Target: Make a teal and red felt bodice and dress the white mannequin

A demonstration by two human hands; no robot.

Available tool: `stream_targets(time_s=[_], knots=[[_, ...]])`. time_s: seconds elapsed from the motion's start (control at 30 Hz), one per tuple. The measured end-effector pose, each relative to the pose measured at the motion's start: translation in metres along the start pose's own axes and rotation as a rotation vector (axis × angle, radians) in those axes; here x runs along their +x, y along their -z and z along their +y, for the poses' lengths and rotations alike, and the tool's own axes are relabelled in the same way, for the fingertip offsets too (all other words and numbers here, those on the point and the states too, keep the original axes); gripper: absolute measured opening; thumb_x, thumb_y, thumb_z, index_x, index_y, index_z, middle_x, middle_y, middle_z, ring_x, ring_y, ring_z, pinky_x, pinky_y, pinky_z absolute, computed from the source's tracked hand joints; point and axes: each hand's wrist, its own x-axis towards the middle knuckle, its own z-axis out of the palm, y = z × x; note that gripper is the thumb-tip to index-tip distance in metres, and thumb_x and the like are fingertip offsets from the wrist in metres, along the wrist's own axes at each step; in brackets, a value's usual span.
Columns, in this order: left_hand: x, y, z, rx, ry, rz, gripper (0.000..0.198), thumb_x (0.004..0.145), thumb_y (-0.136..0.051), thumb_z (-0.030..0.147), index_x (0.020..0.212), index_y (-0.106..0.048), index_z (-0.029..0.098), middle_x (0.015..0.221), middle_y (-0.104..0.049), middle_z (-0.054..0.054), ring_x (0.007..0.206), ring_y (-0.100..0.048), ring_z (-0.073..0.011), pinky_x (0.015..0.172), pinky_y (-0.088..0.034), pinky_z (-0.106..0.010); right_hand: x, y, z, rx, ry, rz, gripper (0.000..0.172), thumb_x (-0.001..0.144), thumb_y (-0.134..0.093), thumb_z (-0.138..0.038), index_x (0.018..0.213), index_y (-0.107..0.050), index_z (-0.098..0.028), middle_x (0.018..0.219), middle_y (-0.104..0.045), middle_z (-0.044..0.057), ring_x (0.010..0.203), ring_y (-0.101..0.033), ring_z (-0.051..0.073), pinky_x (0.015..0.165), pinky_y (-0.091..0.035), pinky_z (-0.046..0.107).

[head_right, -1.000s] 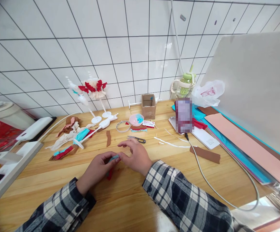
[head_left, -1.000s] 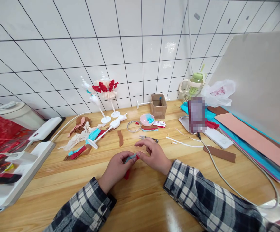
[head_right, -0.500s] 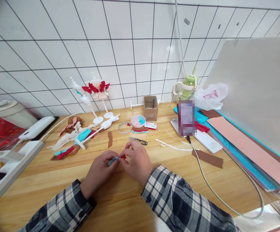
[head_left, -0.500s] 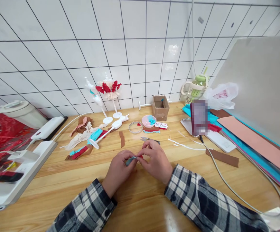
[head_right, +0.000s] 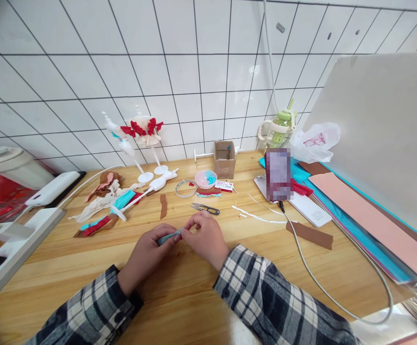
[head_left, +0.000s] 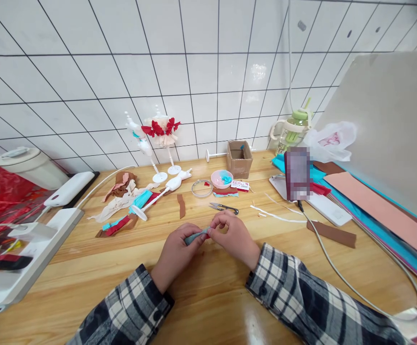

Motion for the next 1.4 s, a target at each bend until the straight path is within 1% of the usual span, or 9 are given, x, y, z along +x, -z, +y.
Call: stream_targets(time_s=[0.27, 0.43, 0.6, 0.8, 0.97, 1.13, 1.2, 1.3, 1.4], knots=[[-0.001, -0.004, -0.010, 0.303, -0.204, 0.127, 0.010, 0.081, -0.059, 0.026, 0.076, -0.067, 0.022, 0.082, -0.067, -0.004, 0.080, -0.059, -0.0202, 0.077, -0.045, -0.033, -0.003, -0.008, 0.001, 0.263, -0.227, -0.058, 0.016, 0.066, -0.070, -0.027, 0.058, -0.061, -0.017, 0.088, -0.060, 0.005, 0.085, -0.058, 0.017, 0.072, -0.047, 0.027], [-0.001, -0.002, -0.005, 0.160, -0.079, 0.113, 0.018, 0.083, -0.057, 0.033, 0.074, -0.066, 0.021, 0.080, -0.067, -0.004, 0.077, -0.061, -0.0195, 0.074, -0.047, -0.030, -0.002, -0.007, 0.005, 0.281, -0.207, -0.055, 0.018, 0.065, -0.073, -0.034, 0.066, -0.067, -0.017, 0.093, -0.062, 0.005, 0.079, -0.056, 0.015, 0.065, -0.045, 0.025], [-0.001, 0.000, 0.000, 0.025, 0.011, 0.064, 0.022, 0.083, -0.057, 0.037, 0.075, -0.068, 0.020, 0.080, -0.068, -0.004, 0.076, -0.061, -0.0187, 0.071, -0.047, -0.028, 0.001, -0.006, 0.010, 0.200, -0.181, -0.029, 0.017, 0.065, -0.071, -0.033, 0.067, -0.065, -0.017, 0.084, -0.063, 0.003, 0.061, -0.046, 0.011, 0.053, -0.037, 0.023], [-0.001, 0.000, -0.002, -0.028, 0.022, 0.071, 0.021, 0.083, -0.059, 0.036, 0.078, -0.069, 0.019, 0.082, -0.068, -0.004, 0.079, -0.062, -0.0188, 0.075, -0.047, -0.028, 0.000, -0.010, 0.010, 0.281, -0.199, -0.070, 0.019, 0.066, -0.068, -0.035, 0.068, -0.061, -0.017, 0.086, -0.065, 0.003, 0.052, -0.040, 0.007, 0.049, -0.034, 0.023], [-0.001, 0.002, -0.002, -0.081, 0.014, 0.036, 0.020, 0.082, -0.059, 0.034, 0.080, -0.069, 0.018, 0.083, -0.068, -0.005, 0.079, -0.062, -0.0189, 0.075, -0.047, -0.028, -0.001, -0.009, 0.007, 0.332, -0.191, -0.111, 0.017, 0.069, -0.065, -0.033, 0.069, -0.059, -0.017, 0.063, -0.058, -0.002, 0.053, -0.046, 0.010, 0.051, -0.037, 0.023], [0.000, 0.003, -0.007, -0.123, 0.003, 0.009, 0.021, 0.082, -0.060, 0.035, 0.082, -0.070, 0.017, 0.085, -0.069, -0.006, 0.082, -0.062, -0.0192, 0.077, -0.048, -0.029, -0.001, -0.006, 0.003, 0.220, -0.157, -0.090, 0.015, 0.071, -0.064, -0.031, 0.068, -0.057, -0.017, 0.055, -0.050, -0.005, 0.048, -0.040, 0.008, 0.045, -0.031, 0.021], [0.000, 0.003, -0.008, -0.140, 0.021, 0.027, 0.021, 0.082, -0.060, 0.035, 0.082, -0.071, 0.017, 0.085, -0.070, -0.006, 0.082, -0.063, -0.0192, 0.078, -0.048, -0.029, -0.002, -0.006, 0.003, 0.240, -0.160, -0.083, 0.016, 0.070, -0.066, -0.031, 0.074, -0.058, -0.017, 0.058, -0.053, -0.005, 0.048, -0.040, 0.008, 0.045, -0.032, 0.021], [0.002, 0.003, -0.010, -0.162, 0.035, 0.035, 0.019, 0.081, -0.061, 0.033, 0.081, -0.072, 0.017, 0.087, -0.071, -0.006, 0.083, -0.064, -0.0195, 0.079, -0.048, -0.030, -0.001, -0.008, 0.006, 0.352, -0.183, -0.085, 0.034, 0.067, -0.070, -0.032, 0.096, -0.059, -0.017, 0.075, -0.062, -0.002, 0.052, -0.045, 0.008, 0.050, -0.038, 0.022], [0.003, 0.004, -0.009, -0.166, 0.039, 0.028, 0.019, 0.080, -0.061, 0.033, 0.079, -0.072, 0.017, 0.083, -0.071, -0.005, 0.081, -0.064, -0.0195, 0.077, -0.048, -0.029, 0.000, -0.009, 0.009, 0.396, -0.208, -0.158, 0.027, 0.068, -0.069, -0.033, 0.087, -0.062, -0.016, 0.074, -0.063, 0.001, 0.059, -0.051, 0.010, 0.056, -0.042, 0.024]])
